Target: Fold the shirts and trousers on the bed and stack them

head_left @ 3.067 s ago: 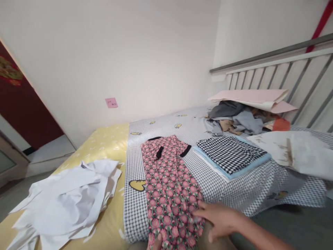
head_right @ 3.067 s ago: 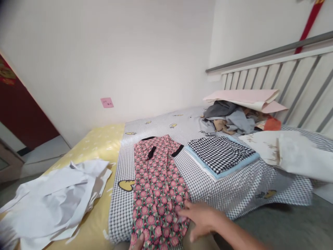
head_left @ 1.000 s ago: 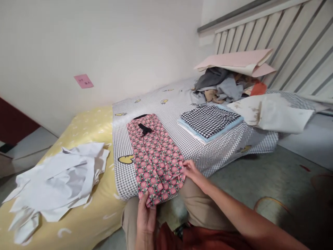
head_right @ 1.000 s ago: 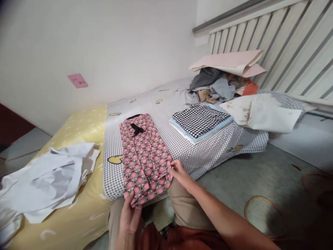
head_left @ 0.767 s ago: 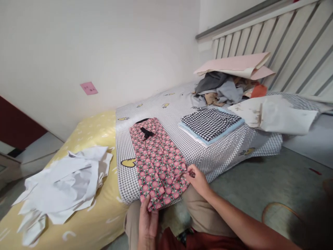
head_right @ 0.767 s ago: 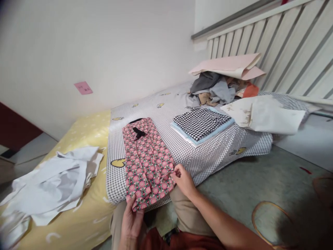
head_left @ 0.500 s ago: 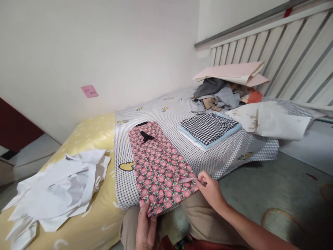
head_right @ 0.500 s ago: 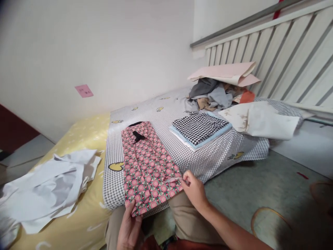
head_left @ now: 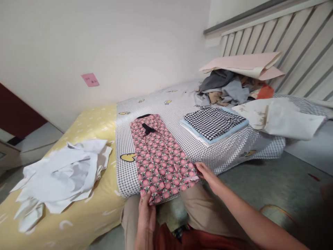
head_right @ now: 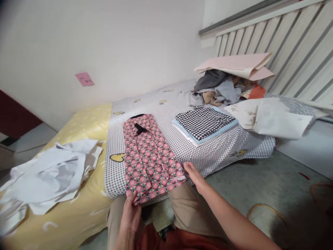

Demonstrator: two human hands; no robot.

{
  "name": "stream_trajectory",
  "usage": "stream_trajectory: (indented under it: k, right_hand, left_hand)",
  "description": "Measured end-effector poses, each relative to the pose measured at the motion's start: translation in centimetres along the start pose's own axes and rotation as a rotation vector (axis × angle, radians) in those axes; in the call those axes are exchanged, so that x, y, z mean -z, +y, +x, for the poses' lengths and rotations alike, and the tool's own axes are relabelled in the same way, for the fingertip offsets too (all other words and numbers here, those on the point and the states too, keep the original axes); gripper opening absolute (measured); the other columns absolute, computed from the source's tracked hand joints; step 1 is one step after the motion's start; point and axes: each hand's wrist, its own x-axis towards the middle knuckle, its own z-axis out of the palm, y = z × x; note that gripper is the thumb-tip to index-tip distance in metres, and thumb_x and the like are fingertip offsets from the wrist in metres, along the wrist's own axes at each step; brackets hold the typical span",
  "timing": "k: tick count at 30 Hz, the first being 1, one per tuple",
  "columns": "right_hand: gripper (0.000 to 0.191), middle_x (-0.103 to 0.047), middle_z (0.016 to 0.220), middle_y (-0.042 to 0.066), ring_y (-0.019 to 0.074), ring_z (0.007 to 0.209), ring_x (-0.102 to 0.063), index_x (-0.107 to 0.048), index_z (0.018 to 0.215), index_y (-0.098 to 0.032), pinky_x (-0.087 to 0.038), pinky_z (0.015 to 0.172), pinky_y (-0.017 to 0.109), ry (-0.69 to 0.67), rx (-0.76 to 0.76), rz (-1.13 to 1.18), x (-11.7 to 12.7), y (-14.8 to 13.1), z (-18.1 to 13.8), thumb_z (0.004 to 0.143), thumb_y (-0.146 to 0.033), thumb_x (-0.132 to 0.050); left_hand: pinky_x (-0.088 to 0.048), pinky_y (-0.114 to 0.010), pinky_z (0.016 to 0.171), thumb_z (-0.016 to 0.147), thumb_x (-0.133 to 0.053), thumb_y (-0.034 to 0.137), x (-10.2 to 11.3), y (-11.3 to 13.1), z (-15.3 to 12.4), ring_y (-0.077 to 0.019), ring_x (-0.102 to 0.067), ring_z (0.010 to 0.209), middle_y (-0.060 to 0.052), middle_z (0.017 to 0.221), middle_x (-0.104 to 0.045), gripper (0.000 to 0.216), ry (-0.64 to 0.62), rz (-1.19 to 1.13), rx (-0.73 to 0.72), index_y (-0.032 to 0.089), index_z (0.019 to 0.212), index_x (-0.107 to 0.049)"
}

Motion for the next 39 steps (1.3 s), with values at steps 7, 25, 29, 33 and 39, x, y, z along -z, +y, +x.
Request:
stream_trajectory:
  k: [7, 25, 29, 33, 39]
  right_hand:
    - [0.040, -0.068, 0.076, -0.003, 0.0148, 0.067, -0.059, -0.057, 0.082, -0.024, -0.041, 0.058, 0.024, -0.239, -0.089, 0.125, -2.6, -2.6, -1.7, 0.064, -0.049, -0.082]
    - [0.025, -0.055, 0.059, -0.005, 0.0190, 0.056, -0.052, -0.062, 0.097, -0.027, -0.030, 0.056, 0.029, 0.096, 0.263, -0.695, 2.3, -0.5, -2.0, 0.072, -0.033, -0.064]
    - [0.021, -0.064, 0.077, 0.003, 0.0220, 0.069, -0.059, -0.056, 0.090, -0.028, -0.034, 0.061, 0.031, 0.062, 0.462, -0.795, -0.5, -3.2, -2.9, 0.092, -0.047, -0.050]
    - [0.018, -0.067, 0.091, 0.005, 0.0215, 0.074, -0.061, -0.055, 0.086, -0.026, -0.029, 0.059, 0.029, -0.006, 0.490, -0.955, -4.6, -4.0, -2.8, 0.087, -0.042, -0.063]
    - [0.013, -0.069, 0.081, 0.003, 0.0193, 0.072, -0.062, -0.060, 0.081, -0.025, -0.032, 0.061, 0.029, -0.045, 0.576, -1.055, -6.4, -3.5, -2.0, 0.090, -0.023, -0.051]
  left_hand:
    - [-0.054, -0.033, 0.102, 0.086, -0.066, 0.025, 0.1, 0.2, -0.2, -0.0248, -0.060, 0.132, -0.002, 0.128, -0.074, 0.025, -0.012, -0.022, 0.006, 0.031, 0.109, -0.073]
    - [-0.050, -0.034, 0.105, 0.083, -0.069, 0.023, 0.0, -0.2, -0.4, -0.0273, -0.056, 0.136, -0.007, 0.133, -0.071, 0.031, -0.011, -0.040, 0.045, 0.025, 0.114, -0.074]
    - [-0.052, -0.034, 0.104, 0.083, -0.068, 0.020, -0.1, 0.0, -0.4, -0.0265, -0.058, 0.133, -0.007, 0.131, -0.072, 0.030, 0.005, -0.087, 0.017, 0.026, 0.112, -0.074]
    - [-0.054, -0.036, 0.103, 0.083, -0.067, 0.022, 0.2, 0.1, -0.4, -0.0260, -0.061, 0.131, -0.004, 0.127, -0.075, 0.028, -0.007, -0.081, 0.015, 0.029, 0.109, -0.075]
    - [-0.050, -0.036, 0.108, 0.080, -0.075, 0.027, 0.6, 0.1, -0.6, -0.0276, -0.052, 0.139, -0.005, 0.135, -0.070, 0.031, -0.062, -0.115, 0.051, 0.027, 0.111, -0.076]
